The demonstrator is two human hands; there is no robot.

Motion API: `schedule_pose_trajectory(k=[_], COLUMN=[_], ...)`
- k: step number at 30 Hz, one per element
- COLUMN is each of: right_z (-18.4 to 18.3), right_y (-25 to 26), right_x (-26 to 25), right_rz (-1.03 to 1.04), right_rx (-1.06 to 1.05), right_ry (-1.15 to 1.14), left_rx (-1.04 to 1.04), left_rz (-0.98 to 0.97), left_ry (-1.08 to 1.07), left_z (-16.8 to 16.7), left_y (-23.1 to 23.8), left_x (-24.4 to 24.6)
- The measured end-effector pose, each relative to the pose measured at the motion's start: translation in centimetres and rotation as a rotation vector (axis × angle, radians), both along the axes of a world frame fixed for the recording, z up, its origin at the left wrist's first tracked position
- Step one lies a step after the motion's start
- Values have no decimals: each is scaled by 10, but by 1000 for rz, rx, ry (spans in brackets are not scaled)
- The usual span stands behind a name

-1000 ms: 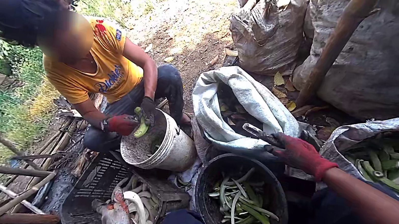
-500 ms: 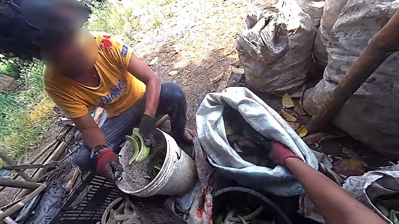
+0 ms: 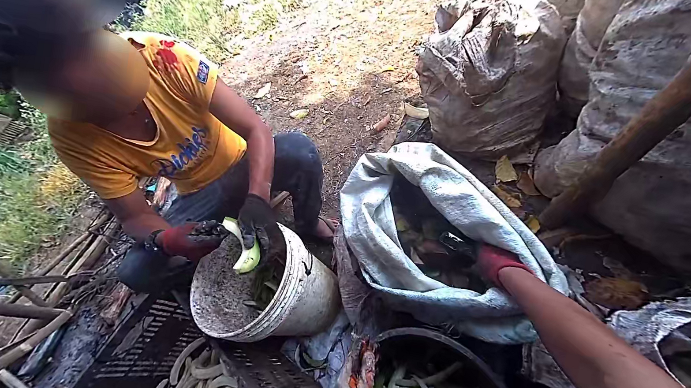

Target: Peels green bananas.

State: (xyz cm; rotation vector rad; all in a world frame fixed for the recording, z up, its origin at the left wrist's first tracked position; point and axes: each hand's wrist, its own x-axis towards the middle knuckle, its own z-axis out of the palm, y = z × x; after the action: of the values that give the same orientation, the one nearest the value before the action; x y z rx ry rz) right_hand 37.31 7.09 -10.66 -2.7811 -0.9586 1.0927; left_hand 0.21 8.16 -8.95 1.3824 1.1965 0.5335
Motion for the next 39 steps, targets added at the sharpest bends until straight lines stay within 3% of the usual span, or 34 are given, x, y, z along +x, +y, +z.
schedule_pose_trajectory(k=[6,13,20,28,32,34,37,39], right_z=[-7,-15,18,79,119,151,193,193], right_y=[0,6,-6,-39,-47,-52,-65,-71], right_x=[20,5,-10,-32,-39,-48,-74,-99], right_rz=[81,123,212,246,295,289,175,72], right_rx=[-20,-76,-7,387,833,1065,1286,1327], right_ry=[68,66,-22,-234,-537,-589,-324,64], left_rx=[-81,-97,-89,-48,184,264,182,54], left_rz=[7,-5,-4,-30,-67,-25,4,-138], left_ry=[25,34,38,35,25,-64,-367,-489], left_z=[10,8,10,20,15,28,65,85], left_y=[-6,-5,-5,-11,-8,1,22,31], left_x=[13,11,10,10,3,4,8,9])
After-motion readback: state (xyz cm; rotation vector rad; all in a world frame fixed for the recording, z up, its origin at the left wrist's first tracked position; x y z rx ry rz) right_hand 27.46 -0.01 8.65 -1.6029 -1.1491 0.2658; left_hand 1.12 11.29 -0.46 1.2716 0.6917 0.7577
